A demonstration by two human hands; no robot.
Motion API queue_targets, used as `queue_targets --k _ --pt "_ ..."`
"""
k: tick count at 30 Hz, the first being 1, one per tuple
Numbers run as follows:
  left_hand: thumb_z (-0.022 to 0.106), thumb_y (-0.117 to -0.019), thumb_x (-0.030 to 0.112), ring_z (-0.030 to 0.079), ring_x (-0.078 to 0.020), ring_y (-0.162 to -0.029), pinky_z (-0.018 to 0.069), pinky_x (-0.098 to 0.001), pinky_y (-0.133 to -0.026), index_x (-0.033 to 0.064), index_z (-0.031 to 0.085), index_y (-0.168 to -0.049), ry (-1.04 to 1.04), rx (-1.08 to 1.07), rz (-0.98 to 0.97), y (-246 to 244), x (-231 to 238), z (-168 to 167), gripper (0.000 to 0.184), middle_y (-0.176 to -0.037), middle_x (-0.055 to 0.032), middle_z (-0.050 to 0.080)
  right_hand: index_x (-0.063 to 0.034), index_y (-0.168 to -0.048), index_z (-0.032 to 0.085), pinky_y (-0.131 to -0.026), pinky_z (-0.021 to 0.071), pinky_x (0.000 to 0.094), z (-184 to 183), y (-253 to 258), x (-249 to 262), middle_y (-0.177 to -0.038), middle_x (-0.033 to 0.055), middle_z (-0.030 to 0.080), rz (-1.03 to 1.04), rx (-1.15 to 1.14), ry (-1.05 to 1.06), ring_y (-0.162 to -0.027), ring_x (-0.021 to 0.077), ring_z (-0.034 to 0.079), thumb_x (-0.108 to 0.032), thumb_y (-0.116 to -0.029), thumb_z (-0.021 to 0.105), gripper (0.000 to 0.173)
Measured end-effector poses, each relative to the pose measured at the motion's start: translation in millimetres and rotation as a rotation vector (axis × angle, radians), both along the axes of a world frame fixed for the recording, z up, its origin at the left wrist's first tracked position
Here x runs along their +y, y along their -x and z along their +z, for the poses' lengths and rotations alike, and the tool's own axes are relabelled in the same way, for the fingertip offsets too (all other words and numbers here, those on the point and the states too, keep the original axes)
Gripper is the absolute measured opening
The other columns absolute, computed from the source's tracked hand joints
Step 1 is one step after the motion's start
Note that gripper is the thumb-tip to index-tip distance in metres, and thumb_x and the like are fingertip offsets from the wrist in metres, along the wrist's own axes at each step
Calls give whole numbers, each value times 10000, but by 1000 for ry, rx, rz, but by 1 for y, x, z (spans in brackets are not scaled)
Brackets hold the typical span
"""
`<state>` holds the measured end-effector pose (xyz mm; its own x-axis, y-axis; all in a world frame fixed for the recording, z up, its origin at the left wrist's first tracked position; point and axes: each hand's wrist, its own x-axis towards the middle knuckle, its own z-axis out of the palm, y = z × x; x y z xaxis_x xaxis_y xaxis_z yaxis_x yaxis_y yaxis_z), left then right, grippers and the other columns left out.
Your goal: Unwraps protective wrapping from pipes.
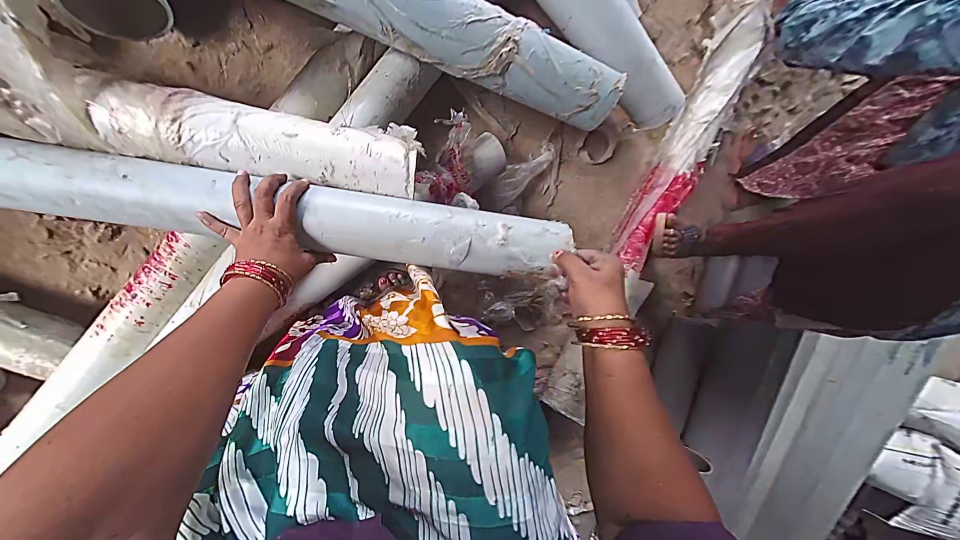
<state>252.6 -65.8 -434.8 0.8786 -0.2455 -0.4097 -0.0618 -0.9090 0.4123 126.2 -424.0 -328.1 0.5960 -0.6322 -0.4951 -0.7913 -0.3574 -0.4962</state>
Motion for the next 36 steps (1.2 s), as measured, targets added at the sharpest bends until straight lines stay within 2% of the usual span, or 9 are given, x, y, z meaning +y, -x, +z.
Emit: queue_targets --k 5,11,15,20,23,25,27,30,36 --pt "969 -626 198 24 -532 -1552 -15 -918 -1011 192 412 -1568 -3 -6 -4 0 0 0 1094 -1667 -164 289 -124 -776 584 -362 336 146 0 -26 -2 -611 -52 611 -325 -183 -251 -382 -6 421 -79 -984 582 213" --pt "972 -630 233 42 -534 -1550 7 -922 -1009 207 402 -1570 -26 3 -14 -4 -1 -2 1099 -1668 -153 287 -167 -707 524 -367 294 155 -4 -54 -17 -504 -59 472 -495 -182 -484 -378 10 388 -117 -984 497 283" --pt "970 -635 242 39 -536 -1550 10 -922 -1010 213 395 -1576 -30 -17 -3 -4 -2 -5 1102 -1670 -155 283 -181 -769 516 -383 342 152 11 -83 -29 -526 -74 488 -515 -427 -374 -399 9 432 -135 -1009 469 249" --pt "978 -636 243 35 -521 -1557 10 -916 -1018 208 399 -1573 -31 -33 11 -1 -1 -3 1102 -1671 -153 286 -60 -945 613 -619 534 196 48 -85 -78 -781 -57 615 214 -128 35 -614 -11 587 -116 -985 583 75" --pt "976 -630 211 37 -539 -1549 9 -922 -1009 196 408 -1570 -3 -44 18 1 -1 -6 1097 -1664 -171 292 9 -1262 665 -929 506 487 28 -58 -77 -1301 208 598 672 51 -23 -1114 287 608 -140 -946 727 354" --pt "966 -637 193 35 -537 -1550 8 -922 -1007 197 407 -1570 -6 -37 19 2 0 -6 1088 -1666 -167 288 -37 -1392 629 -1035 437 602 0 -36 -65 -1449 288 494 810 -9 30 -1290 434 518 -215 -877 803 572" --pt "967 -635 199 40 -540 -1548 11 -923 -1004 196 410 -1568 -5 -43 16 1 0 -6 1087 -1666 -169 290 -25 -1199 751 -1035 381 626 -32 -20 -57 -1311 302 582 805 -299 131 -1219 472 525 -216 -774 851 477" --pt "975 -625 218 50 -541 -1548 19 -925 -1004 200 419 -1561 -10 -55 12 0 1 -6 1089 -1660 -164 305 21 -916 787 -1037 452 440 -55 -13 -44 -1065 239 713 687 -630 236 -1108 352 633 -97 -829 809 148" --pt "1004 -582 179 97 -551 -1538 28 -934 -990 175 471 -1536 15 -83 11 -1 2 -10 1093 -1638 -177 344 70 -881 702 -830 564 504 -56 -19 -31 -896 246 701 907 -564 643 -904 439 694 -2 -881 656 85"
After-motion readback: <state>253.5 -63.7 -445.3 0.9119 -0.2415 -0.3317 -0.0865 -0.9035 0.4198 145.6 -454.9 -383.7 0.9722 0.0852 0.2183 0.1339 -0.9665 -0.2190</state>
